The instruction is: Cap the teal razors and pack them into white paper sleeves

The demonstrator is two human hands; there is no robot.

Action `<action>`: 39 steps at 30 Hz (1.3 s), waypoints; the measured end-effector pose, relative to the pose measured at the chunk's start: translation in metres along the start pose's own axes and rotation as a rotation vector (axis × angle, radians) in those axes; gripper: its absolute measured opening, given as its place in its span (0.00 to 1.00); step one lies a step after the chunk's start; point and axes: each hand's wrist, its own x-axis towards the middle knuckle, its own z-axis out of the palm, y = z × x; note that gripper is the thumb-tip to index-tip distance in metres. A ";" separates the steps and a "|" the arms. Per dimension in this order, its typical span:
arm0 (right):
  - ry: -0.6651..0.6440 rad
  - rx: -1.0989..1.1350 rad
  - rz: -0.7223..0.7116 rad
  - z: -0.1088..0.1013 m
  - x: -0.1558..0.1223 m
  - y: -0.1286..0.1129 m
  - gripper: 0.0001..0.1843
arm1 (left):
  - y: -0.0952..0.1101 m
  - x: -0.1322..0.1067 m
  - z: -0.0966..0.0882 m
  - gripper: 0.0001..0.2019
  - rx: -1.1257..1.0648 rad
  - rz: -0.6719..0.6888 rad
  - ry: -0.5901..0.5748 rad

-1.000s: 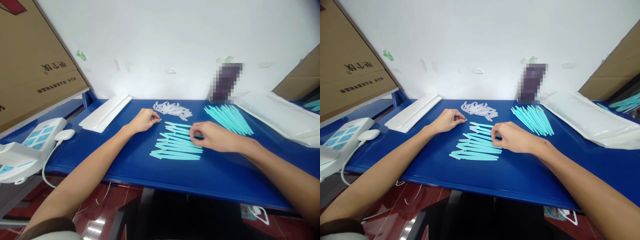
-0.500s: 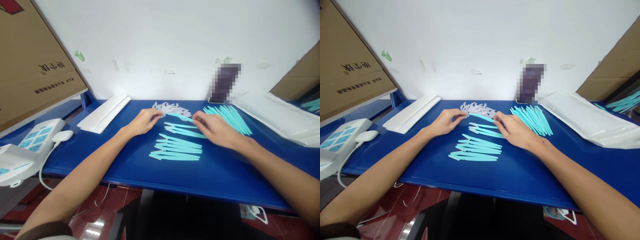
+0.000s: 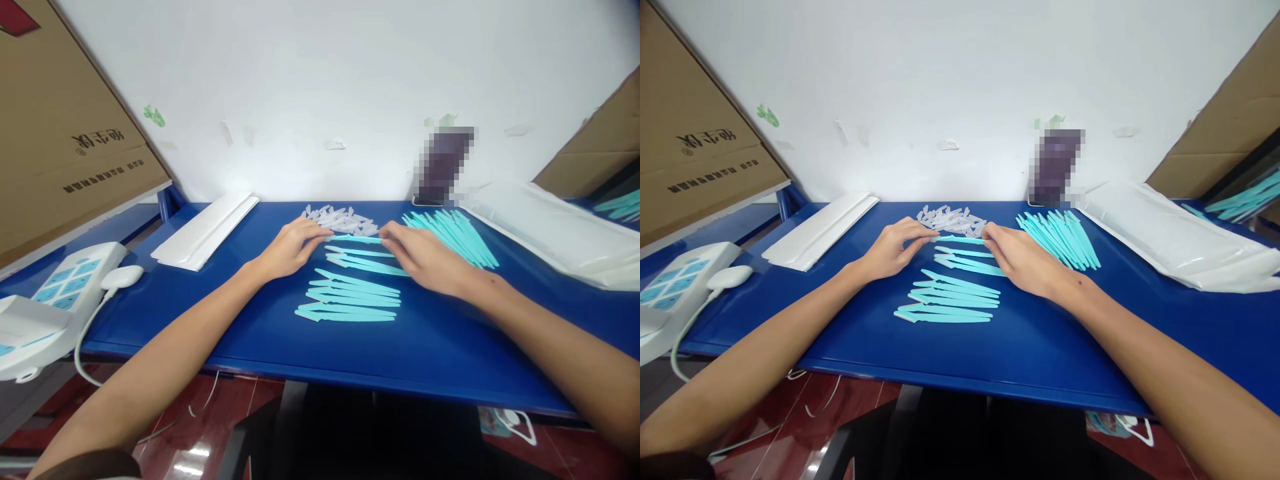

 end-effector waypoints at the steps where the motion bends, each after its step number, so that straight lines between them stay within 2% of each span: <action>1: 0.001 0.004 -0.002 0.001 0.000 -0.002 0.10 | 0.002 0.000 0.003 0.13 -0.013 0.005 0.022; 5: -0.029 0.013 0.000 0.005 0.000 -0.009 0.10 | 0.012 0.003 0.011 0.14 -0.081 -0.025 0.092; 8: -0.050 -0.039 -0.007 0.005 0.000 -0.009 0.11 | 0.013 0.004 0.011 0.17 -0.056 -0.014 -0.027; 10: -0.054 -0.085 0.001 0.004 0.000 -0.008 0.12 | 0.012 0.003 0.009 0.16 -0.018 -0.010 -0.115; 13: -0.063 -0.107 0.017 0.002 0.000 -0.007 0.13 | 0.011 0.002 0.005 0.13 -0.014 -0.037 -0.185; 16: -0.093 -0.066 -0.010 0.000 -0.001 -0.009 0.12 | 0.008 0.002 0.003 0.13 -0.032 -0.059 -0.155; 20: -0.224 0.014 -0.053 -0.003 -0.002 -0.018 0.13 | -0.005 -0.001 0.005 0.16 0.039 -0.134 -0.112; 25: -0.336 0.059 0.000 -0.005 -0.001 -0.025 0.13 | -0.020 -0.004 0.006 0.21 0.055 -0.200 -0.279; 30: -0.358 0.024 0.035 -0.007 -0.001 -0.023 0.10 | -0.014 -0.001 0.006 0.24 0.042 -0.256 -0.412; 34: -0.375 0.015 0.040 -0.010 -0.003 -0.020 0.11 | -0.011 0.001 0.006 0.23 0.096 -0.267 -0.392; 39: -0.371 0.059 0.068 -0.012 -0.003 -0.016 0.14 | -0.013 0.000 0.006 0.19 0.203 -0.270 -0.253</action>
